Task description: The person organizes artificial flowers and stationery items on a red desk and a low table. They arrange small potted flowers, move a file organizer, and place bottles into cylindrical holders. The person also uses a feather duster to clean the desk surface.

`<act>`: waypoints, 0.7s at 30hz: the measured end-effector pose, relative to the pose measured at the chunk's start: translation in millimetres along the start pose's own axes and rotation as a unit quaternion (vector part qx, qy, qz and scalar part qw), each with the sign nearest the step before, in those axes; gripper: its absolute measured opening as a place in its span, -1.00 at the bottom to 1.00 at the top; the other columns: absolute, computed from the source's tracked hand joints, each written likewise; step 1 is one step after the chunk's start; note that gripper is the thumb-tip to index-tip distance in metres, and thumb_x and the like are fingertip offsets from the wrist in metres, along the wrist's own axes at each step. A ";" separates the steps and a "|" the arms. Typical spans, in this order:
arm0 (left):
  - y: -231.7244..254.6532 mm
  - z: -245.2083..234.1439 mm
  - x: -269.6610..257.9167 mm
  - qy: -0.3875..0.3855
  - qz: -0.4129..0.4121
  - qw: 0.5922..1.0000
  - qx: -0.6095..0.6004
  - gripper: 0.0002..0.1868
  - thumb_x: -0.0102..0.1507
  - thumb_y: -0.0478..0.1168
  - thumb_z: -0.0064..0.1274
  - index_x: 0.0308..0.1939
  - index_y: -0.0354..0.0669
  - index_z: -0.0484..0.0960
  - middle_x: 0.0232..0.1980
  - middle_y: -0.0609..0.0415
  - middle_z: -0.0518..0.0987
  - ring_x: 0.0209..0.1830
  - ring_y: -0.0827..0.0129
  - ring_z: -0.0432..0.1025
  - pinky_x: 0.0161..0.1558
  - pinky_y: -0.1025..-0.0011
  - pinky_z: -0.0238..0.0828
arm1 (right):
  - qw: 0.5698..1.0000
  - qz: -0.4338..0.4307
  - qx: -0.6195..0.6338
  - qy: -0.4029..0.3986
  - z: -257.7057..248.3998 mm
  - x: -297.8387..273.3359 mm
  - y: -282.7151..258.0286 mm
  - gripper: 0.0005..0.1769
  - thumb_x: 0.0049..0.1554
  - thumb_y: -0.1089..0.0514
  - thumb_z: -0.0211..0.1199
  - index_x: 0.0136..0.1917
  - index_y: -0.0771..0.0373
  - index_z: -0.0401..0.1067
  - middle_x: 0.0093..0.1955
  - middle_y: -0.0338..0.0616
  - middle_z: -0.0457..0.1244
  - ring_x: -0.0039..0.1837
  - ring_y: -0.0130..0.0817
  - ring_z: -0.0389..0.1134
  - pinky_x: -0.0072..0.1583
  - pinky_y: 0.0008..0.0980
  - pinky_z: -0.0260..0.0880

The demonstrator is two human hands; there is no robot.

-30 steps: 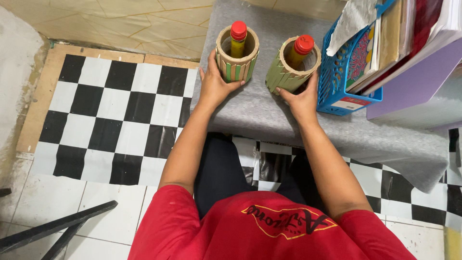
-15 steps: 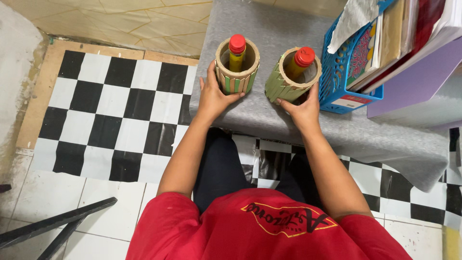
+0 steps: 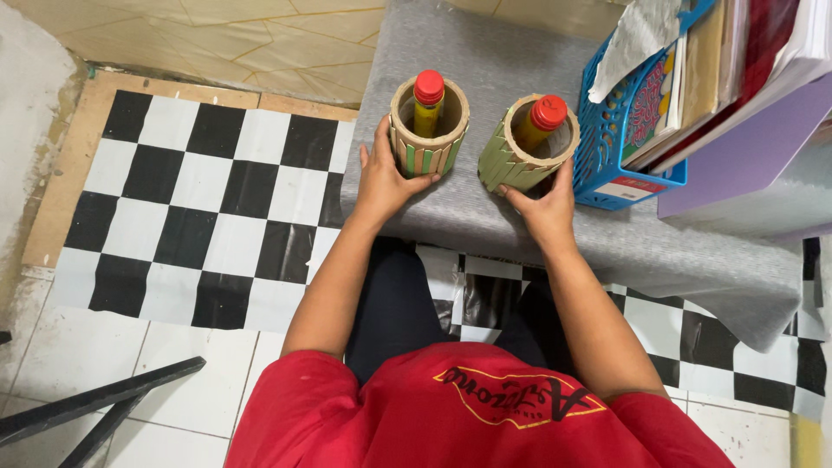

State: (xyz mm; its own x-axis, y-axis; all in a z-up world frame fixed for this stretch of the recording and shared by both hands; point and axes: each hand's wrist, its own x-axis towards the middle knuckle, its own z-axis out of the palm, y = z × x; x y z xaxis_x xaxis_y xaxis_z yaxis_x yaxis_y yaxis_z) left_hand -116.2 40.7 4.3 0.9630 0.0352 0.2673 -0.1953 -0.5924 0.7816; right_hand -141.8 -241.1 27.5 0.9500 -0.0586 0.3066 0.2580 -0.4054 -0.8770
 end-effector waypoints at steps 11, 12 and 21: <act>0.4 -1.2 -1.1 -0.023 0.000 1.000 0.019 0.48 -0.11 0.08 0.59 0.57 -0.16 -0.23 0.48 -0.26 0.33 0.50 -0.08 0.23 0.50 -0.34 -0.38 | 1.000 -0.014 -0.007 -0.008 -3.2 -2.8 4.2 0.19 -0.04 0.25 0.64 0.60 0.31 -0.09 0.50 0.11 0.19 0.51 -0.12 0.27 0.48 -0.20 0.29; 1.2 -1.1 -1.3 -0.022 -0.005 1.000 0.018 0.48 -0.11 0.07 0.59 0.57 -0.14 -0.23 0.49 -0.25 0.34 0.51 -0.08 0.23 0.50 -0.34 -0.38 | 1.000 -0.011 -0.006 -0.007 -3.3 -2.9 4.1 0.19 -0.04 0.25 0.64 0.61 0.31 -0.10 0.50 0.11 0.19 0.51 -0.13 0.28 0.48 -0.21 0.29; 2.0 0.9 -3.1 -0.012 0.002 1.000 0.026 0.47 -0.08 0.07 0.58 0.57 -0.16 -0.24 0.47 -0.26 0.36 0.50 -0.09 0.25 0.49 -0.34 -0.37 | 1.000 -0.029 0.008 0.002 -1.5 -4.9 1.7 0.19 -0.03 0.27 0.63 0.63 0.32 -0.09 0.51 0.12 0.19 0.52 -0.11 0.27 0.51 -0.20 0.27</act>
State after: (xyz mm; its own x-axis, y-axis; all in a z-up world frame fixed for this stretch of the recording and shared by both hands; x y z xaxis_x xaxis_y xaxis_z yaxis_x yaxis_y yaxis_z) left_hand -119.4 38.7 4.6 0.9662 0.0142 0.2572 -0.1903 -0.6337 0.7498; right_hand -146.3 -242.9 25.0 0.9323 -0.0393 0.3595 0.3161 -0.3944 -0.8629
